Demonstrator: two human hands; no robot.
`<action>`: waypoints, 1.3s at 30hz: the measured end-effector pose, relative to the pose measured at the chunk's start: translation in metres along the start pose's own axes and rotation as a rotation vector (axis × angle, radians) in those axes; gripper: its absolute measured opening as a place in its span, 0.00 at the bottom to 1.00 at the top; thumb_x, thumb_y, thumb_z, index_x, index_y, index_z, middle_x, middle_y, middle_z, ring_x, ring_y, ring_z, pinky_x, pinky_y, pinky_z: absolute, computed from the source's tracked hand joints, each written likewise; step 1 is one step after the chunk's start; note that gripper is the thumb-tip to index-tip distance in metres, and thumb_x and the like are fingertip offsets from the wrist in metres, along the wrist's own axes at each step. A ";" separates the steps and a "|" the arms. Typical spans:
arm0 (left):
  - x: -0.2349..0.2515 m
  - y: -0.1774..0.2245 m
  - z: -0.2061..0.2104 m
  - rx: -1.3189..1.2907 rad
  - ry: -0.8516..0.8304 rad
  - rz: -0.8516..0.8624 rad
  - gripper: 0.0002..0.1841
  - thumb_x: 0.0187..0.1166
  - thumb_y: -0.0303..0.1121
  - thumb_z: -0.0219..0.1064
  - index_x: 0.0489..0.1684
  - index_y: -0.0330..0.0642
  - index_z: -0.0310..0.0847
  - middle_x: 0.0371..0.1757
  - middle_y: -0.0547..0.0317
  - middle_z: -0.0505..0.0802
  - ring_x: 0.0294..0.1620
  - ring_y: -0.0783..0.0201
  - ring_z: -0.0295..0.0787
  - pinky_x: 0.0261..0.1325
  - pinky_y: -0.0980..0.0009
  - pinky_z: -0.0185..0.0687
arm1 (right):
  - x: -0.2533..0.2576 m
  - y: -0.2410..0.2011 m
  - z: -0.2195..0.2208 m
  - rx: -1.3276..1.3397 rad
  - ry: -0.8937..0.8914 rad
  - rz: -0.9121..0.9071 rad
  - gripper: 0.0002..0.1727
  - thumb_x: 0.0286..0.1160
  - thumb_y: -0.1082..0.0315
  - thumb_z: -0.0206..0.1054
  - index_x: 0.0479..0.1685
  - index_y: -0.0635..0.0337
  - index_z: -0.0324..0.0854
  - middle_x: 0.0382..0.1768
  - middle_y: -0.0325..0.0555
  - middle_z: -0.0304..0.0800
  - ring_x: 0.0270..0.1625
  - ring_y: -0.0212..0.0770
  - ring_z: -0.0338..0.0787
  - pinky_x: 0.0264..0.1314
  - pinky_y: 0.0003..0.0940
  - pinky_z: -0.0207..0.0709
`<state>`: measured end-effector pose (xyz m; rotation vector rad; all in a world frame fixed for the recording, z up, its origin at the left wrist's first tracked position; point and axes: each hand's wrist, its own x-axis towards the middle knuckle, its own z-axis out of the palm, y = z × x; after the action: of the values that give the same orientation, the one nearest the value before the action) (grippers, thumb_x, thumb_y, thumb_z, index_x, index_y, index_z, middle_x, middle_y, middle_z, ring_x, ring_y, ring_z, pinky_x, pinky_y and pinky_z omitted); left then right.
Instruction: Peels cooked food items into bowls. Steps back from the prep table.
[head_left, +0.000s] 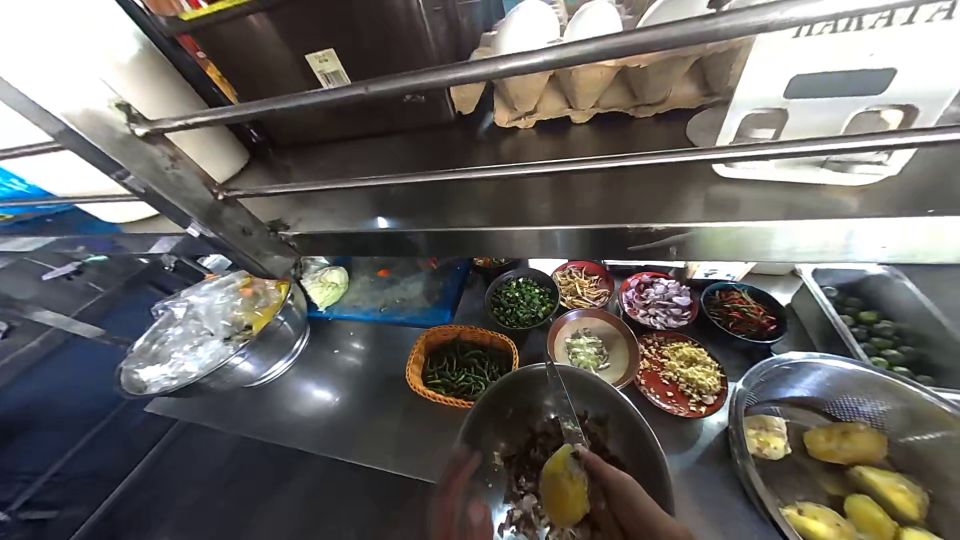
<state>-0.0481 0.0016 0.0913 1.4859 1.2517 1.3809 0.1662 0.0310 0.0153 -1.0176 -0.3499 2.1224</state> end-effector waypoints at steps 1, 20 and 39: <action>-0.003 -0.028 0.021 -0.117 -0.056 -0.274 0.30 0.93 0.45 0.44 0.81 0.26 0.63 0.80 0.43 0.77 0.75 0.59 0.80 0.73 0.59 0.80 | -0.003 -0.002 0.004 -0.072 0.029 -0.030 0.24 0.94 0.45 0.43 0.61 0.53 0.75 0.34 0.44 0.89 0.26 0.35 0.87 0.24 0.28 0.82; -0.007 -0.061 0.081 -0.746 0.354 -0.742 0.22 0.95 0.43 0.33 0.55 0.41 0.74 0.35 0.60 0.91 0.35 0.68 0.91 0.40 0.67 0.90 | -0.022 -0.001 0.026 -1.461 0.068 -0.368 0.36 0.89 0.41 0.50 0.91 0.50 0.60 0.38 0.55 0.93 0.40 0.57 0.94 0.46 0.61 0.85; 0.003 -0.056 0.077 -0.893 0.351 -0.965 0.20 0.87 0.49 0.46 0.52 0.44 0.76 0.40 0.51 0.91 0.40 0.55 0.92 0.40 0.55 0.91 | 0.002 0.001 0.005 -0.637 0.105 -0.264 0.25 0.91 0.44 0.42 0.58 0.51 0.79 0.27 0.39 0.80 0.22 0.33 0.77 0.25 0.32 0.75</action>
<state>0.0187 0.0258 0.0268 -0.0170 1.0642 1.2285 0.1614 0.0319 0.0171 -1.3385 -1.0904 1.7363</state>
